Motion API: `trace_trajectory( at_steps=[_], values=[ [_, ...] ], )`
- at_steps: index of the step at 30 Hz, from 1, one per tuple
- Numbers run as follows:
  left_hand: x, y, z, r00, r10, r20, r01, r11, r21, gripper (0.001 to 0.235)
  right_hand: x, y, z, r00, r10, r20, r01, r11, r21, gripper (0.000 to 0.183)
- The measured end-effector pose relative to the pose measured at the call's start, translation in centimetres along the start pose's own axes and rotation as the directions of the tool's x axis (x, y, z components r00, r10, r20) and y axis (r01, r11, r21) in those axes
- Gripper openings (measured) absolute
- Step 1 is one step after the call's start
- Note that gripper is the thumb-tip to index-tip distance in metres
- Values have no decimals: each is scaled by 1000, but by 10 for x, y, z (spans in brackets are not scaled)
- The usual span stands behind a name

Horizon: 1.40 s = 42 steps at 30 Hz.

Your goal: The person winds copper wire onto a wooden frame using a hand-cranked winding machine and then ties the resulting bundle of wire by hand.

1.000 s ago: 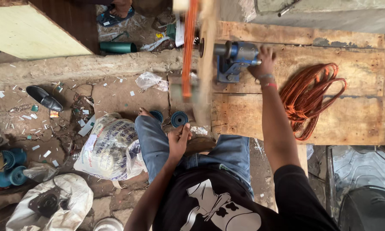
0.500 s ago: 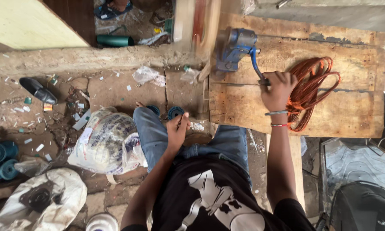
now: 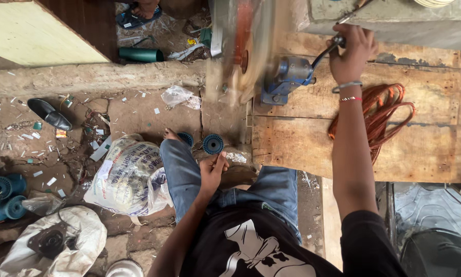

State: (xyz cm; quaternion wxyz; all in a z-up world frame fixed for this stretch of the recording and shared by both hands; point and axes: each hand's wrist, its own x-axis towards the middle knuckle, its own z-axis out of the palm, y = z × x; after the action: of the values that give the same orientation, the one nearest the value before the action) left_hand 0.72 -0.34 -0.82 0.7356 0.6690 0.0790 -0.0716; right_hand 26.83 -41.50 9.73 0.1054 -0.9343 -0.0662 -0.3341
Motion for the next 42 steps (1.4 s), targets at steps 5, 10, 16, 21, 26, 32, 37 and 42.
trace_trajectory(
  at_steps=[5, 10, 16, 21, 26, 32, 37, 42],
  values=[
    [6, 13, 1, 1000, 4, 5, -4, 1000, 24, 43, -26, 34, 83, 977, 78, 198, -43, 984, -176, 47],
    [-4, 24, 0, 1000, 12, 10, -13, 994, 108, 44, -91, 15, 94, 918, 139, 372, -83, 983, -161, 64],
    [-5, 30, 7, 992, 124, -23, -121, 988, 98, 41, -151, -37, 38, 903, 145, 404, -120, 989, -88, 36],
    [-16, 26, 5, 987, 153, -40, -150, 986, 69, 41, -168, -80, -49, 902, 167, 399, -126, 984, -127, 10],
    [-19, 26, 4, 985, 163, -48, -157, 981, 111, 40, -143, -85, -105, 966, 126, 224, -141, 989, 50, 16],
    [-12, 28, 8, 958, 259, -120, -260, 966, 7, 42, -72, -56, -97, 964, 241, 110, -249, 966, 67, 28],
    [-7, 23, 7, 979, 180, -98, -171, 981, 97, 42, -12, -22, -54, 980, 184, 72, -179, 981, -73, 21],
    [-1, 19, 5, 982, 166, -87, -157, 982, 106, 40, 17, -1, 13, 967, 193, 169, -175, 978, -115, 53]
  ],
)
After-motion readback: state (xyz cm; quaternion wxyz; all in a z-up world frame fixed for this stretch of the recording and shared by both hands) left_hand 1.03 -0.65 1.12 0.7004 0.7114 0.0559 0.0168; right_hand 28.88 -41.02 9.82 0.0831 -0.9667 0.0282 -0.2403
